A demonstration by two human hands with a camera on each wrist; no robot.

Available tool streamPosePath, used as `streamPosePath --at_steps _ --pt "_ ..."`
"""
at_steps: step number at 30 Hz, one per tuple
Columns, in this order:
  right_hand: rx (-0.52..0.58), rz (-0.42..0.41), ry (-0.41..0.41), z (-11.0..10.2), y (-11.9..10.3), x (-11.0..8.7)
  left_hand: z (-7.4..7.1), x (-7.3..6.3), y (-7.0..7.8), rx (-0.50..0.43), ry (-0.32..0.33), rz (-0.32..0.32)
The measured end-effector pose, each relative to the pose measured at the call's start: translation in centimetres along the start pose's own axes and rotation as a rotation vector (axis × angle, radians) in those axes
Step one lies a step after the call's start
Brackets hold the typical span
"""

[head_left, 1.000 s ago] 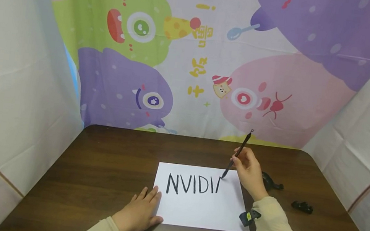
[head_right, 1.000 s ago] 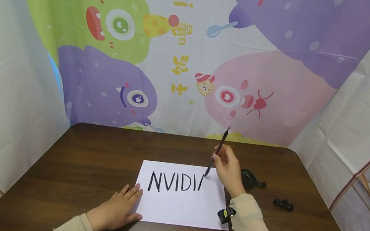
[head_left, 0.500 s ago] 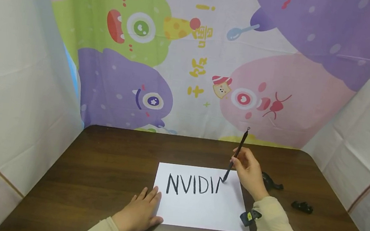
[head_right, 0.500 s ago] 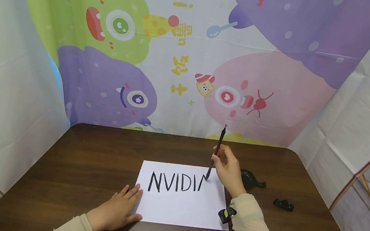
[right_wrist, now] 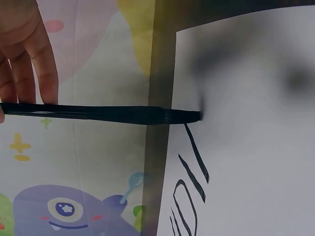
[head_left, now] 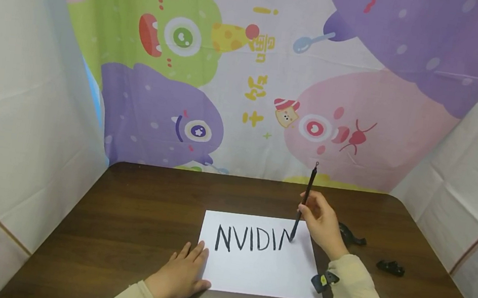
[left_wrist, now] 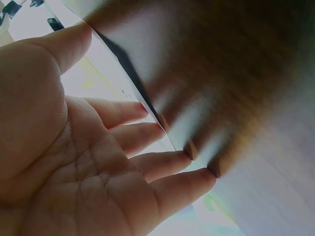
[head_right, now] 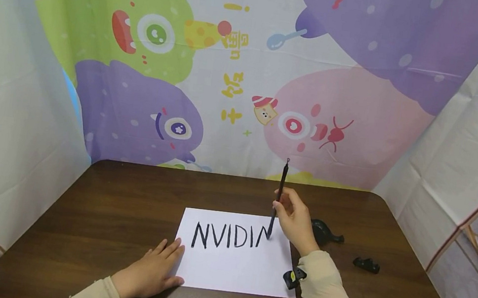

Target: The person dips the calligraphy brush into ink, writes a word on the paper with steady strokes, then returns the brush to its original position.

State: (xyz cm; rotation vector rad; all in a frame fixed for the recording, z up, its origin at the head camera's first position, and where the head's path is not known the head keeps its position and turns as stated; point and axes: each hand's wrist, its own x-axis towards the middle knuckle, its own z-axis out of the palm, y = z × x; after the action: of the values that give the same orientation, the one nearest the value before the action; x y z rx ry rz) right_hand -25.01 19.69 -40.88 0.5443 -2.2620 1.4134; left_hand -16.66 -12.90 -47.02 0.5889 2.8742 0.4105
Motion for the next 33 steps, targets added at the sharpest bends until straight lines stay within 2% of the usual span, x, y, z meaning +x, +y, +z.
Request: streamPosePath --at_steps 12,33 --pt "-0.05 0.041 -0.035 -0.34 -0.18 -0.19 -0.12 -0.09 0.08 -0.002 -0.003 0.009" --pt "-0.068 0.041 -0.075 -0.67 -0.23 -0.28 -0.05 -0.11 0.19 0.007 0.02 0.006"
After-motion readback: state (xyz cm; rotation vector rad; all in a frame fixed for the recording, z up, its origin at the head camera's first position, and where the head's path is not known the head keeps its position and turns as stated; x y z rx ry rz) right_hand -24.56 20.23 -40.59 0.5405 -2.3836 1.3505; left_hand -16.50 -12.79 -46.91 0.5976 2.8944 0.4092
